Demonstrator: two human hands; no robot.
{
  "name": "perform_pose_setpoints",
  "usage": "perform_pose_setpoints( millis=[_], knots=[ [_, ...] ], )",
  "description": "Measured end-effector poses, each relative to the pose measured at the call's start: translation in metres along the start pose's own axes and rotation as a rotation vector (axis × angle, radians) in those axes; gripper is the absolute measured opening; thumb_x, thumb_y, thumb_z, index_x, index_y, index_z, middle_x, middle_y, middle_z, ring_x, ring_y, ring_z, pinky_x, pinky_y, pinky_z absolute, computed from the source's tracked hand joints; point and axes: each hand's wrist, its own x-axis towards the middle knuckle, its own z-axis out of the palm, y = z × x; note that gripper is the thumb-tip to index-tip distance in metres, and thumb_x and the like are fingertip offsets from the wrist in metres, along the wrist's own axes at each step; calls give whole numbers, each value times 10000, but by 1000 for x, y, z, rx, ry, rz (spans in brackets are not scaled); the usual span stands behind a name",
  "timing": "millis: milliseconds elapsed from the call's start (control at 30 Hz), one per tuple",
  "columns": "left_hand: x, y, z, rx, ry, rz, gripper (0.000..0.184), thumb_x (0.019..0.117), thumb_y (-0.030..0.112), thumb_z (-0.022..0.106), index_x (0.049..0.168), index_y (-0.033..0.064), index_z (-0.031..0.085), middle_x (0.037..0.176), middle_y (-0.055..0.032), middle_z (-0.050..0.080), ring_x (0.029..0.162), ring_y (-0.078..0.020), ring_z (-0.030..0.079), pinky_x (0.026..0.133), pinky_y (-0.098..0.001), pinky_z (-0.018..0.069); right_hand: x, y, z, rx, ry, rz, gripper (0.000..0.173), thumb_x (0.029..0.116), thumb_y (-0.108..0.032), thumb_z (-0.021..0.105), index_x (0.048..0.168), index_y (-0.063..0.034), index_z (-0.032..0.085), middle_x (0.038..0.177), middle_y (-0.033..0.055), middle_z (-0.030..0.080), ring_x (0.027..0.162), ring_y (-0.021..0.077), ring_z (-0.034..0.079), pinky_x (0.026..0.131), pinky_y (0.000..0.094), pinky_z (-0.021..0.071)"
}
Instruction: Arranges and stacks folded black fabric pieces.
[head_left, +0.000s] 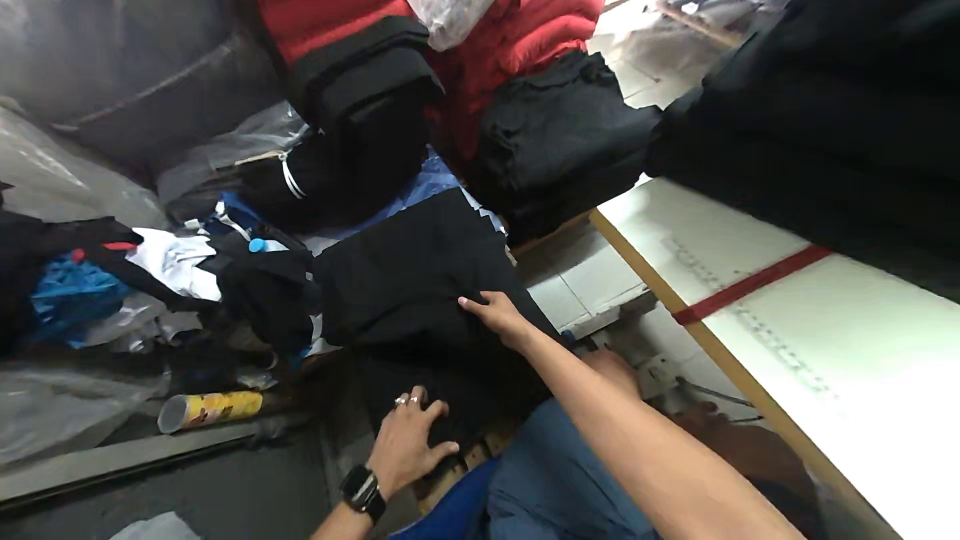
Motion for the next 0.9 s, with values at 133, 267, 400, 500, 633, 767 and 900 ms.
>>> perform_pose_setpoints(
  millis=[133,267,400,500,633,767,900],
  knots=[
    [-31,6,7,-16,-149,-28,579,852,732,629,1154,248,724,1399,-224,509,1151,-406,616,755,-555,589,1,-6,-3,-38,-28,-38,370,988,-325,703,1197,-20,696,1137,155,715,1038,218,697,949,431,564],
    [-40,12,-13,73,-256,-36,540,892,665,645,1168,209,733,1440,-216,532,1295,-421,550,876,-593,563,-3,0,-1,-45,-47,-46,352,991,-321,699,1170,-17,701,1107,155,720,1013,218,701,931,430,569],
    [-59,5,-46,145,8,185,103,871,114,748,967,137,778,1200,-227,671,1146,-423,646,877,-561,577,-13,-10,-9,-66,-213,-197,340,1062,-287,578,1231,-4,665,1117,123,713,1002,142,695,931,358,573],
    [-63,-13,-57,127,58,316,246,810,-90,725,940,118,748,1097,-201,698,1011,-393,705,823,-539,607,-18,-20,-7,-43,-359,-260,382,1087,-303,523,1301,-3,622,1169,107,699,1037,110,681,959,326,560],
    [-25,-18,-141,-20,-108,268,543,903,-25,701,1381,218,609,1174,-129,726,1005,-359,722,881,-604,578,-36,-22,13,-342,-539,-308,776,887,-403,795,1485,-40,459,1388,151,606,1276,184,591,1129,395,460],
    [51,-20,-197,88,421,230,432,1010,144,636,1437,187,581,1006,-107,751,930,-308,725,914,-570,553,-31,-3,49,-451,-235,-191,885,833,-458,836,1499,-25,446,1316,236,642,1237,360,625,1077,579,480],
    [66,16,-148,34,829,329,298,1013,63,539,1246,118,716,1230,-67,720,1236,-256,630,1105,-520,453,-10,1,22,-63,123,24,669,997,-361,678,1507,-21,410,1397,261,574,1276,357,593,1065,529,493]
  ],
)
